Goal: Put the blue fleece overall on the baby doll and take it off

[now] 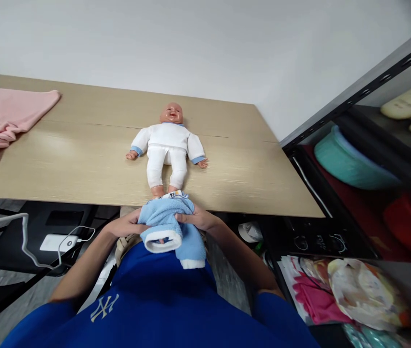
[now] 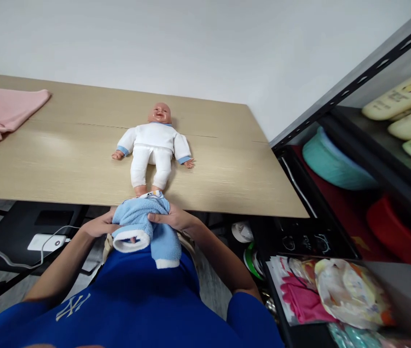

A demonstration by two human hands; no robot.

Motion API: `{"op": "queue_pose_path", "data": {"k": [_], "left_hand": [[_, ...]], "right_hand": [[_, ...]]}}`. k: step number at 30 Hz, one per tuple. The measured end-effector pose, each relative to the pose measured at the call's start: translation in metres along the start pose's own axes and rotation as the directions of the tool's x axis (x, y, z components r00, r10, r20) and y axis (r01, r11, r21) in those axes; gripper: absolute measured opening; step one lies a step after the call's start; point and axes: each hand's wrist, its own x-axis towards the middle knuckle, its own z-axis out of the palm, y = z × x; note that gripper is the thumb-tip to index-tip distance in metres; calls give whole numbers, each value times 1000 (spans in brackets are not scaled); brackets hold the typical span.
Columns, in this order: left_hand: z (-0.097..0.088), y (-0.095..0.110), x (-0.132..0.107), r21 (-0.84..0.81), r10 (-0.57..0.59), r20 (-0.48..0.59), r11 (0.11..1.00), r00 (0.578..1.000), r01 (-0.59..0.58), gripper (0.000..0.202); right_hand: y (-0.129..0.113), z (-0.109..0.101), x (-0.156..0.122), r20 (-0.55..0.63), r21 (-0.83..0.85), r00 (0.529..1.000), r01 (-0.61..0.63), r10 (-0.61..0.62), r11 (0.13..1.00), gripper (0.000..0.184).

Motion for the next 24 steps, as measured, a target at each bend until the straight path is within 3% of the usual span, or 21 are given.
{"op": "queue_pose_path", "data": {"k": [4, 8, 9, 11, 14, 16, 19, 24], "left_hand": [[-7, -14, -11, -150, 13, -9, 989, 1000, -15, 80], [-2, -1, -10, -78, 88, -22, 993, 996, -90, 82], [2, 5, -8, -31, 86, -44, 996, 995, -88, 80], [11, 18, -5, 51, 57, -122, 997, 991, -51, 74], [26, 28, -3, 164, -4, -265, 985, 964, 49, 47], [34, 28, -2, 230, 13, -392, 970, 920, 84, 35], [41, 22, 3, 269, 85, -545, 960, 834, 78, 39], [37, 14, 19, 360, 86, -627, 913, 774, 190, 35]], "right_hand": [[-8, 7, -2, 142, -50, 988, -49, 55, 998, 78], [-22, 21, -4, 256, -119, 967, 35, -3, 992, 99], [-25, 26, -5, 217, -162, 975, 73, -37, 984, 100], [-29, 36, -8, 19, -295, 993, 115, -114, 949, 84], [-29, 43, -12, -271, -532, 932, 64, -241, 845, 39], [-27, 44, -14, -325, -652, 899, 12, -294, 758, 25], [-27, 42, -13, -358, -752, 884, -83, -300, 654, 25], [-37, 39, 0, -479, -800, 851, -322, -215, 506, 25]]}}
